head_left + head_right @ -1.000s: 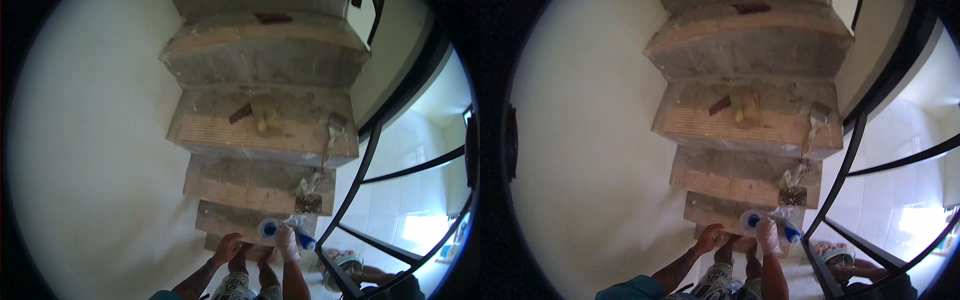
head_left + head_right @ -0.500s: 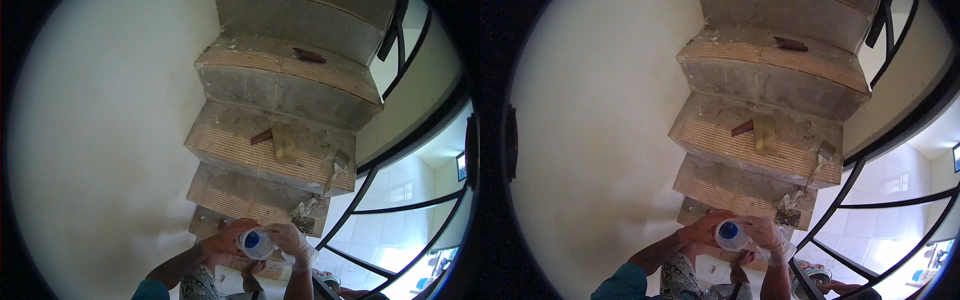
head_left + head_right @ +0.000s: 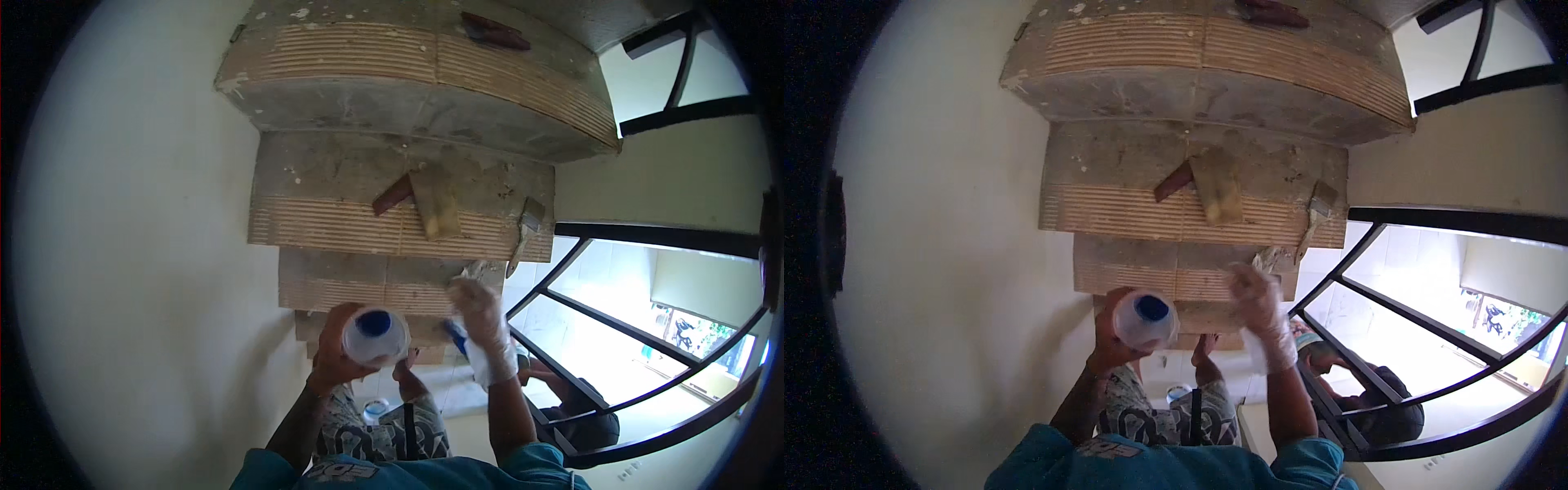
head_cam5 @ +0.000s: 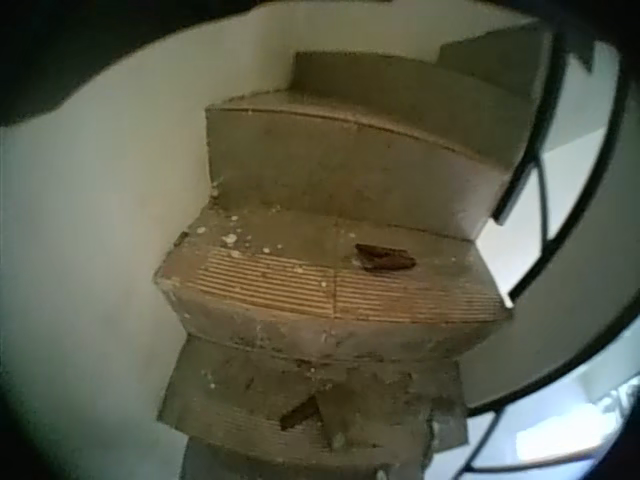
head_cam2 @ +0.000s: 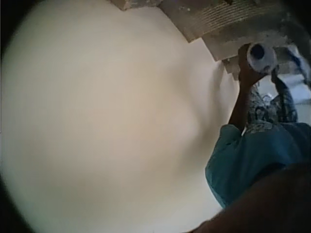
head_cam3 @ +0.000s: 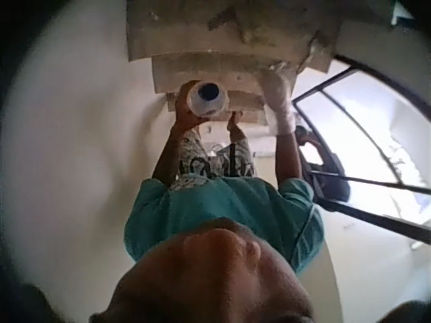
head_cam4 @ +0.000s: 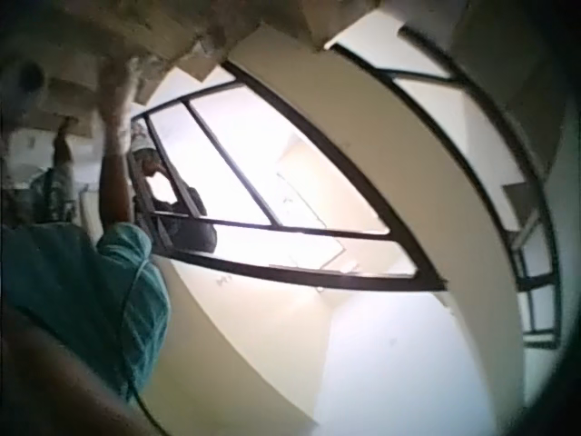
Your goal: Applying sealant and cleaning stair tiles using a brush and sponge during renovation.
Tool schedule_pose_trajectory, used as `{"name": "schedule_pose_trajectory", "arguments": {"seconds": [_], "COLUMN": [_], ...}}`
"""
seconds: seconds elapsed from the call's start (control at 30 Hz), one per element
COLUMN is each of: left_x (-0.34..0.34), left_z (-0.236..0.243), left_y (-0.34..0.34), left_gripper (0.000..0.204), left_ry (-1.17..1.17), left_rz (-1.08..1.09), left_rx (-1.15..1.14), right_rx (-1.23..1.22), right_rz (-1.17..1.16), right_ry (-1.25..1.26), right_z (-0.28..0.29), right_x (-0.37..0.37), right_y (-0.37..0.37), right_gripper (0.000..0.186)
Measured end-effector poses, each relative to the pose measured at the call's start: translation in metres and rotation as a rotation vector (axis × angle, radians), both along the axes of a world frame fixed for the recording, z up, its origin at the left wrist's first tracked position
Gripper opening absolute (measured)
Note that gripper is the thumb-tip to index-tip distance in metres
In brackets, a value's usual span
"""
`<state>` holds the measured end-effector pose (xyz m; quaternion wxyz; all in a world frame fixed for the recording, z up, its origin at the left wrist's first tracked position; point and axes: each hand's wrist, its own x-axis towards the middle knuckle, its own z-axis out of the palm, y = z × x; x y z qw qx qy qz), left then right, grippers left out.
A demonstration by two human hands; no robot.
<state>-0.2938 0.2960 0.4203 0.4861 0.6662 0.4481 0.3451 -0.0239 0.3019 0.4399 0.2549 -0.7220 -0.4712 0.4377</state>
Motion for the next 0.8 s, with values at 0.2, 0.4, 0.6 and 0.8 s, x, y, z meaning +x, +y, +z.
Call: {"name": "schedule_pose_trajectory", "arguments": {"seconds": [0.2,0.4,0.6,0.8], "left_x": [-0.012,-0.026,-0.028,-0.032], "left_z": [0.015,0.034,0.066,0.050], "left_y": [0.040,0.077,0.094,0.102], "left_gripper": [0.087,0.090,0.087,0.077], "left_ry": [-0.181,-0.021,0.060,0.191], "left_rz": [0.270,0.432,0.442,0.432], "left_rx": [-0.067,0.044,0.128,0.235], "right_rx": [0.173,0.131,0.083,-0.280], "right_rz": [0.077,0.295,0.305,0.061], "right_ry": [-0.557,-0.839,-0.719,-0.568], "right_z": [0.006,0.007,-0.036,-0.124], "right_x": [0.054,0.084,0.093,0.052], "right_y": [-0.019,-0.033,-0.071,-0.090], "right_gripper": [0.019,0.014,0.018,0.016]}}
